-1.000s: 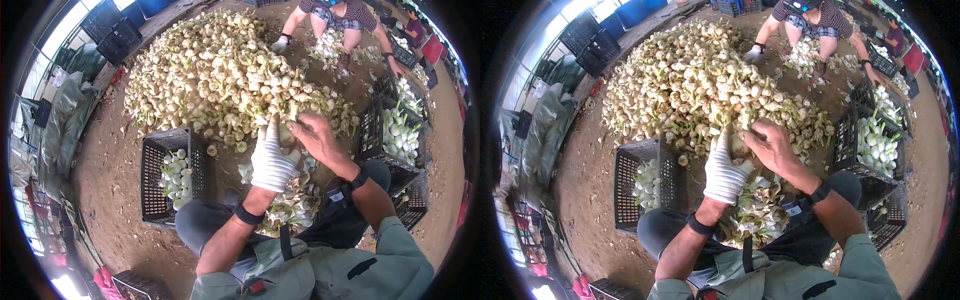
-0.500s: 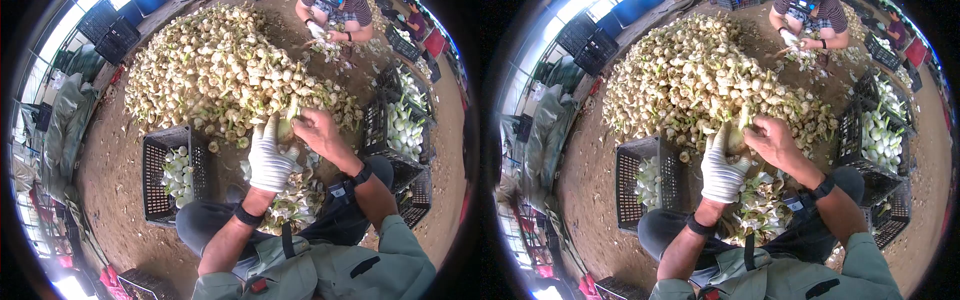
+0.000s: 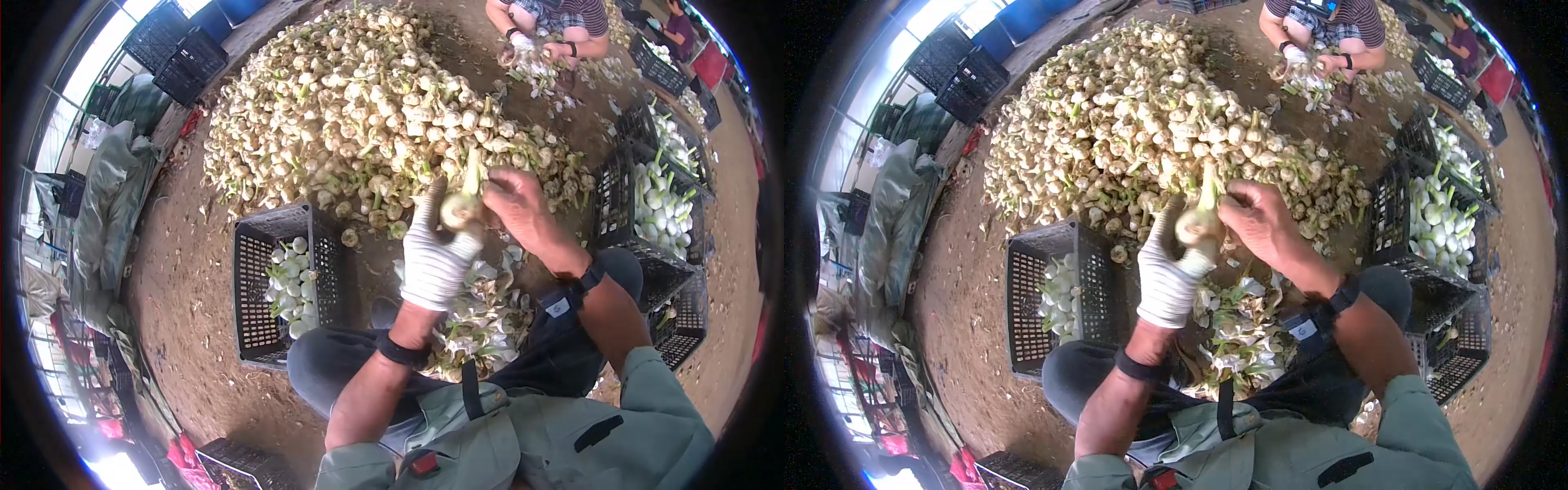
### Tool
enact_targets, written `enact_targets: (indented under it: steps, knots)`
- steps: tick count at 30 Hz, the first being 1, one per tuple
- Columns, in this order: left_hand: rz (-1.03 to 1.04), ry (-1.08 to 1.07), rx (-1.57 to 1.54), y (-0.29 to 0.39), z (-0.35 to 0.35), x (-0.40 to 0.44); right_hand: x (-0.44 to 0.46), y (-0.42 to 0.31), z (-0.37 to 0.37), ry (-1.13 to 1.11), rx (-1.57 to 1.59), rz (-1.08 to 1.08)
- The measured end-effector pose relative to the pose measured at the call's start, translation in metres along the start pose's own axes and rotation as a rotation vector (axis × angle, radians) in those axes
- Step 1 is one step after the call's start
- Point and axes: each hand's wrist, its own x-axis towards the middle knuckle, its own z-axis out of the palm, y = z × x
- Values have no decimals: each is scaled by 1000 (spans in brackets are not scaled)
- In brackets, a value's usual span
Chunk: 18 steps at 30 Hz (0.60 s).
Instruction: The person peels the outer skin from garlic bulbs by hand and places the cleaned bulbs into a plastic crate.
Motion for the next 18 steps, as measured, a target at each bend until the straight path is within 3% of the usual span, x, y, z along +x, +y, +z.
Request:
enact_targets:
  steps: [4, 7, 12, 14, 18]
  knots:
    - [-270, -277, -474, 12, -14, 1, -3, -6, -2, -107, 278, 122]
    - [-247, -102, -383, 11, -8, -3, -1, -10, -1, -149, 341, 149]
    - [-198, -136, -322, 9, -9, 0, -6, -26, 10, -125, 537, 196]
    - [-106, -119, -132, 14, -7, -2, -8, -26, 6, -192, 242, 128]
    - [102, -13, -9, 12, 6, -9, -11, -9, 4, -133, 265, 143]
